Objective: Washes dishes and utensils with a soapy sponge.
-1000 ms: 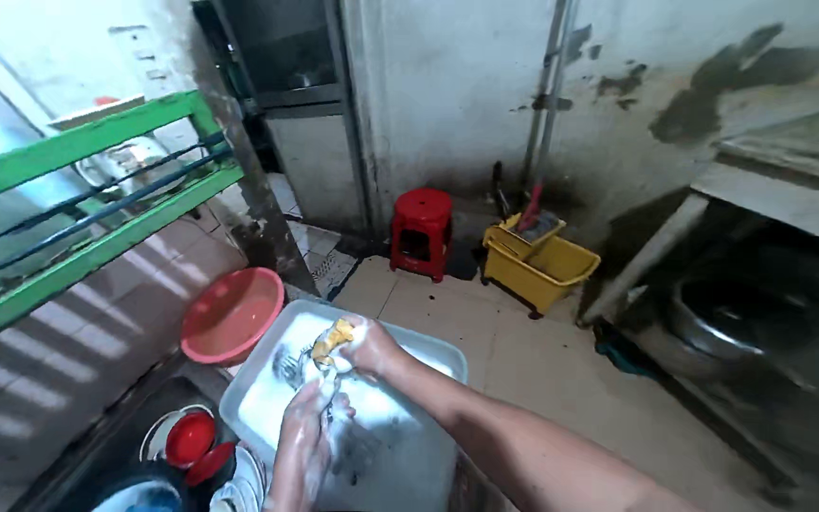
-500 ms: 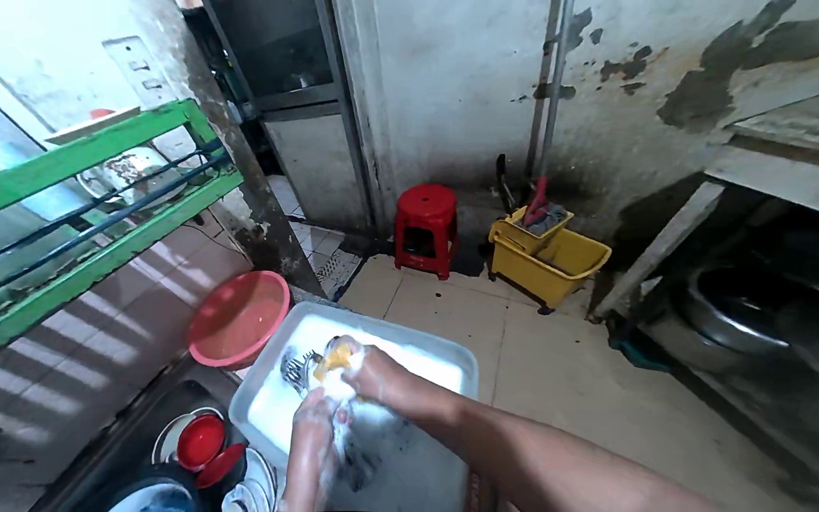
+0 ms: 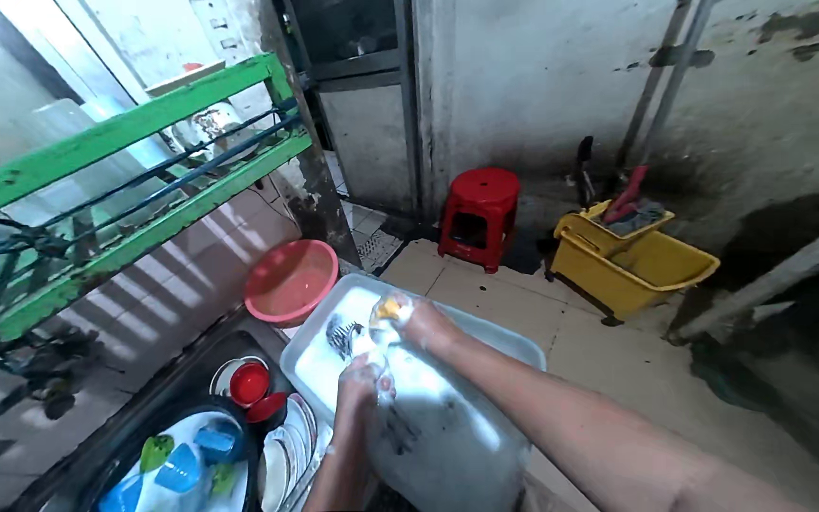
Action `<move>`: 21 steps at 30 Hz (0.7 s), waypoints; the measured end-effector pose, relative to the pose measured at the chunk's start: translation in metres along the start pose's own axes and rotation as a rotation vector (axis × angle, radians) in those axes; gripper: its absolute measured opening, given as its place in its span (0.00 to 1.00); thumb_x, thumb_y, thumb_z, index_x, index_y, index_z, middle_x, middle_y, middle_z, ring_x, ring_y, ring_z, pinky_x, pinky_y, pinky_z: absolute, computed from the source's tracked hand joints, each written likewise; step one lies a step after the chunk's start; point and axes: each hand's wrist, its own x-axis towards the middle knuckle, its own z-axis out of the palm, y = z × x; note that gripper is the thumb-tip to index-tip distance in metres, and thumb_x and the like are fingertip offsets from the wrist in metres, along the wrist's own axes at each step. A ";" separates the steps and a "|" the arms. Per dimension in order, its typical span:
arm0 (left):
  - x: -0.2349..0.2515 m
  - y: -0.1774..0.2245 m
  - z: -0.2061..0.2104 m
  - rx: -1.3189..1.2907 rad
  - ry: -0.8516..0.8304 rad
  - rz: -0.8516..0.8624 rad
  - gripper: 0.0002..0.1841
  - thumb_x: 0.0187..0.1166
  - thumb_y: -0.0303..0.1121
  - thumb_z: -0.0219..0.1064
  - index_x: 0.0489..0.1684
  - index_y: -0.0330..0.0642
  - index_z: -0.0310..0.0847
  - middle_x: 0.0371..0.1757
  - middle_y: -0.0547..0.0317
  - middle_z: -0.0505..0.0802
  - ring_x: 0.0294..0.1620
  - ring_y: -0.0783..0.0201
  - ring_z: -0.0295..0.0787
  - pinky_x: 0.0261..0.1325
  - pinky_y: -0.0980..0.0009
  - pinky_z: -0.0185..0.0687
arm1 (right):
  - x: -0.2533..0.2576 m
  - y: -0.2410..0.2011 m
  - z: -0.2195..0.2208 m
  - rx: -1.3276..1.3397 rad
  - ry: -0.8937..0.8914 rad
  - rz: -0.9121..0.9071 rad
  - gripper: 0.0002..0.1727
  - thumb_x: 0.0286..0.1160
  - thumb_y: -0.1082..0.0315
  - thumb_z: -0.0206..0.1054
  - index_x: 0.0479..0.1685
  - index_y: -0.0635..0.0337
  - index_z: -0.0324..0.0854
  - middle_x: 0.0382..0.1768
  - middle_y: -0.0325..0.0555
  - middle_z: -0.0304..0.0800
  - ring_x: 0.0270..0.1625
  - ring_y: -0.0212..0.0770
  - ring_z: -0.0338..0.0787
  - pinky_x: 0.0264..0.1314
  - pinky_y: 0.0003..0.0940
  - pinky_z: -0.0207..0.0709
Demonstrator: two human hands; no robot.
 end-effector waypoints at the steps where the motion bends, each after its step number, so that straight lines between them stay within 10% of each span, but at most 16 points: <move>1: 0.000 0.001 0.001 -0.039 0.002 -0.003 0.16 0.88 0.21 0.51 0.69 0.24 0.70 0.25 0.58 0.81 0.20 0.68 0.79 0.28 0.72 0.82 | 0.006 0.002 -0.005 0.049 0.082 -0.016 0.23 0.82 0.64 0.67 0.76 0.56 0.78 0.63 0.64 0.89 0.67 0.65 0.87 0.71 0.68 0.75; 5: -0.002 -0.001 0.000 -0.178 -0.031 0.039 0.14 0.88 0.22 0.49 0.66 0.24 0.72 0.23 0.58 0.82 0.19 0.67 0.81 0.28 0.72 0.84 | 0.011 0.005 -0.006 0.519 0.321 0.030 0.29 0.82 0.62 0.69 0.79 0.62 0.71 0.64 0.64 0.86 0.66 0.58 0.87 0.72 0.61 0.76; 9: -0.003 -0.011 -0.004 -0.257 -0.270 0.182 0.13 0.86 0.27 0.49 0.55 0.29 0.76 0.26 0.59 0.85 0.25 0.68 0.84 0.33 0.71 0.86 | 0.003 0.005 0.003 0.404 0.037 0.098 0.27 0.79 0.55 0.72 0.72 0.61 0.79 0.59 0.63 0.89 0.62 0.59 0.88 0.68 0.62 0.77; 12: -0.004 -0.011 -0.003 -0.255 -0.308 0.128 0.12 0.90 0.29 0.48 0.52 0.32 0.77 0.27 0.60 0.86 0.24 0.70 0.84 0.31 0.73 0.86 | 0.004 0.002 -0.016 0.527 0.286 0.017 0.20 0.81 0.64 0.70 0.68 0.64 0.82 0.59 0.60 0.90 0.61 0.54 0.89 0.70 0.57 0.79; 15: -0.003 -0.006 0.001 -0.247 -0.235 0.044 0.12 0.92 0.28 0.46 0.47 0.34 0.76 0.20 0.63 0.81 0.17 0.71 0.80 0.25 0.76 0.83 | 0.005 -0.008 -0.026 1.008 0.545 0.135 0.20 0.83 0.67 0.66 0.72 0.61 0.75 0.49 0.50 0.89 0.44 0.39 0.90 0.48 0.39 0.86; 18: 0.001 -0.007 0.001 -0.253 -0.166 0.022 0.11 0.92 0.27 0.46 0.47 0.33 0.74 0.17 0.63 0.78 0.15 0.70 0.76 0.24 0.74 0.80 | -0.023 -0.020 0.010 1.003 0.375 0.220 0.20 0.85 0.63 0.64 0.70 0.63 0.73 0.42 0.52 0.86 0.36 0.41 0.86 0.39 0.42 0.83; 21: 0.000 -0.012 -0.002 -0.246 -0.166 0.064 0.11 0.91 0.26 0.45 0.47 0.32 0.74 0.18 0.63 0.79 0.16 0.70 0.77 0.25 0.74 0.80 | -0.041 -0.022 0.023 0.708 0.199 0.207 0.21 0.84 0.63 0.67 0.69 0.66 0.77 0.46 0.58 0.89 0.45 0.48 0.89 0.53 0.50 0.82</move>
